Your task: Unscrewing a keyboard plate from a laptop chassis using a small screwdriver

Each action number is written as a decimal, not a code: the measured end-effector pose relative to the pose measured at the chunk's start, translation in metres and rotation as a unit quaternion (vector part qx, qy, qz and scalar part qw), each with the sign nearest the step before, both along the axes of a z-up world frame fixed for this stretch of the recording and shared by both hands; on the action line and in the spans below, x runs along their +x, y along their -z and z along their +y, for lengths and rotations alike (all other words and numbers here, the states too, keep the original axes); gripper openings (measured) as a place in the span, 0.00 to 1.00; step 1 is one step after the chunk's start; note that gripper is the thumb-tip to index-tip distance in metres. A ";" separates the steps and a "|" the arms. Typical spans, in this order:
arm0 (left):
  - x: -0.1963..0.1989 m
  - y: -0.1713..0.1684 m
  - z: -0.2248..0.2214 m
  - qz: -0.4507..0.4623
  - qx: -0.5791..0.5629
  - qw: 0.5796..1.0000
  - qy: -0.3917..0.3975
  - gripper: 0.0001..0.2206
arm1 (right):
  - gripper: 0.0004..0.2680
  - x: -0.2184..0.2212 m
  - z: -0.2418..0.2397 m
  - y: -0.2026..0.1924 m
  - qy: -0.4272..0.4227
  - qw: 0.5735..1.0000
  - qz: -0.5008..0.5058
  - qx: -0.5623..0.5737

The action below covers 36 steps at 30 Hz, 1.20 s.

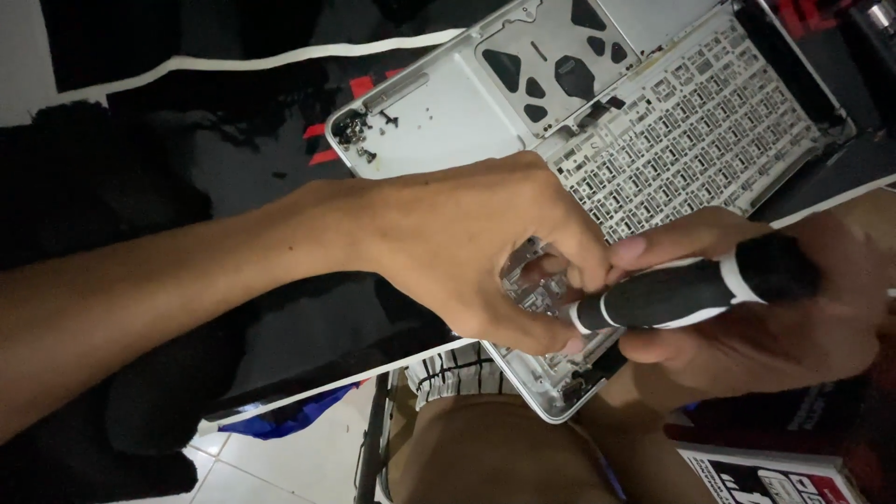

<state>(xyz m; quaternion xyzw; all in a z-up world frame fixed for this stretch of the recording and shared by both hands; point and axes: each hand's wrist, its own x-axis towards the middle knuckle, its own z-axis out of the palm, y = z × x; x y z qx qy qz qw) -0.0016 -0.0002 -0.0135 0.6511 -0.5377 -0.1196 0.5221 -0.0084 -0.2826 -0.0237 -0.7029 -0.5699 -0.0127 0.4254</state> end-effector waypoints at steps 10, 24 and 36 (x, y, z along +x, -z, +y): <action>-0.001 -0.002 0.002 -0.007 0.000 1.000 0.004 0.06 | 0.43 -0.001 0.010 0.014 -0.008 0.996 0.000 0.094; -0.006 -0.010 0.004 0.013 0.062 0.998 0.014 0.05 | 0.36 -0.015 0.041 0.004 0.007 0.990 -0.022 0.137; -0.005 -0.011 -0.003 0.081 0.078 0.994 0.012 0.10 | 0.17 -0.038 0.085 0.008 0.156 0.942 -0.097 0.283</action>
